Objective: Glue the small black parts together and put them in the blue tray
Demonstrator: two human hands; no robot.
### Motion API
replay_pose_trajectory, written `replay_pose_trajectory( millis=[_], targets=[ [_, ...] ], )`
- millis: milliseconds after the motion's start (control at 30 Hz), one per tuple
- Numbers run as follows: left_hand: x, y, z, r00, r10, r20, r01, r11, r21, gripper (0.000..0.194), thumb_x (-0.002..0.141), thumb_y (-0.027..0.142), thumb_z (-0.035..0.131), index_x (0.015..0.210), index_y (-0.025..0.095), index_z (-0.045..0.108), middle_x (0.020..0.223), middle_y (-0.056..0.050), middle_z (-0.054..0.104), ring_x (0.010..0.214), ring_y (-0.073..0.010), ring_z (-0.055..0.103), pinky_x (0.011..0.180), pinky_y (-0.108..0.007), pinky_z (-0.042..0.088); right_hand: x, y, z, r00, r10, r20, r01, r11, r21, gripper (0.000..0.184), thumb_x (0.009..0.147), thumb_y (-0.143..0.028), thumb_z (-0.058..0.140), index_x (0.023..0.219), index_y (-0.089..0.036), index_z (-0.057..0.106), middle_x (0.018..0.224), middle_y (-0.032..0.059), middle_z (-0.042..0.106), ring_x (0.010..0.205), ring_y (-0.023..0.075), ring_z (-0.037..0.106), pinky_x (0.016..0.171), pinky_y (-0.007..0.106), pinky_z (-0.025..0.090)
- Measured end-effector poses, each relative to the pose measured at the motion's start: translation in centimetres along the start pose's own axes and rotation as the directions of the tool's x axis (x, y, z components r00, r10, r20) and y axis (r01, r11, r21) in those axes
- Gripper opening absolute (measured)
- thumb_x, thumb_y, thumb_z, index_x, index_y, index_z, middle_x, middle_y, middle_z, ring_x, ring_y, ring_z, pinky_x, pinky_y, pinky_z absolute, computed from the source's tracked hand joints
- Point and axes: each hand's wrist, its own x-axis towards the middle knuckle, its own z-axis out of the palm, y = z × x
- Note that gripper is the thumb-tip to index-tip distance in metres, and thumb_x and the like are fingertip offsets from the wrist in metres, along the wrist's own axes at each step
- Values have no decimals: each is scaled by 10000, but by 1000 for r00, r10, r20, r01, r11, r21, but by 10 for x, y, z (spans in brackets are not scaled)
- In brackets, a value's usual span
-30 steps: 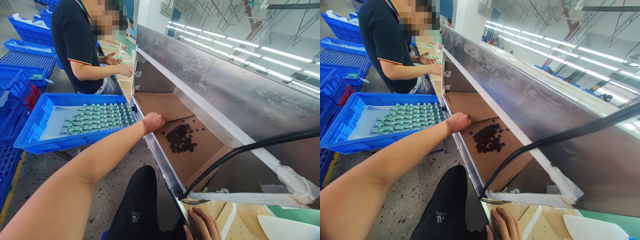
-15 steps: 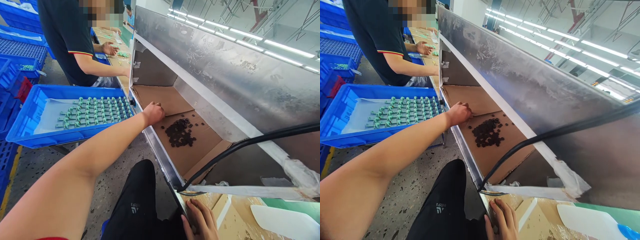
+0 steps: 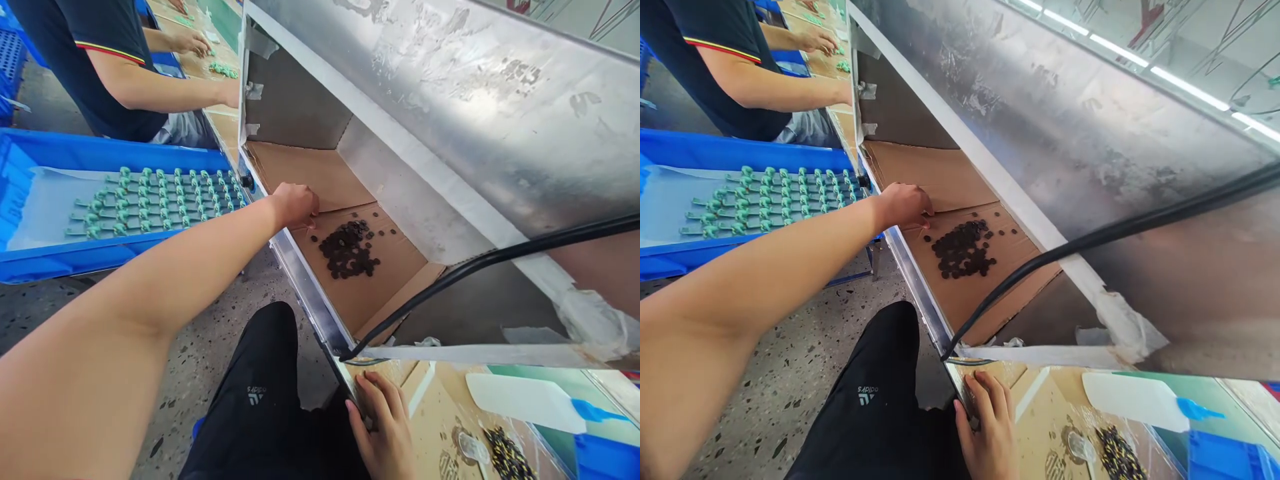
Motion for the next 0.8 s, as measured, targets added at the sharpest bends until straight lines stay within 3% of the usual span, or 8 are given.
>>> replay_pose_trajectory(
  millis=[233, 600, 700, 800],
  targets=[
    [0, -4, -2, 1000, -16, 6, 16, 1000, -19, 500, 859, 583, 827, 1287, 334, 760, 1314, -78, 742, 1211, -332, 675, 975, -404, 554, -3, 5, 3, 999, -41, -19, 41, 999, -34, 331, 1044, -414, 651, 1322, -235, 667, 1262, 133, 689, 1147, 302, 660, 898, 453, 634],
    [-4, -3, -8, 997, -3, 73, 4, 1000, -17, 440, 936, 519, 735, 1332, 329, 731, 1350, -70, 738, 1246, -319, 677, 987, -386, 560, -12, 25, 15, 985, -159, -68, 153, 984, -92, 347, 985, -383, 721, 1297, -235, 695, 1220, 129, 722, 1068, 302, 711, 832, 431, 654],
    [-4, -6, -13, 993, 43, 108, -42, 999, -7, 334, 1023, 402, 573, 1306, 348, 740, 1343, -49, 745, 1251, -285, 683, 1013, -361, 537, -14, 22, 19, 990, -102, -100, 95, 993, -76, 303, 996, -390, 697, 1268, -258, 712, 1214, 123, 733, 1060, 318, 719, 827, 451, 640],
    [-2, -11, -12, 993, 56, 108, -56, 998, 1, 403, 1038, 354, 501, 1402, 306, 667, 1275, -89, 766, 1172, -280, 718, 994, -368, 541, -14, 18, 22, 989, -36, -143, 30, 999, -44, 265, 1011, -389, 669, 1239, -267, 726, 1209, 120, 739, 1067, 327, 722, 844, 468, 627]
  ],
)
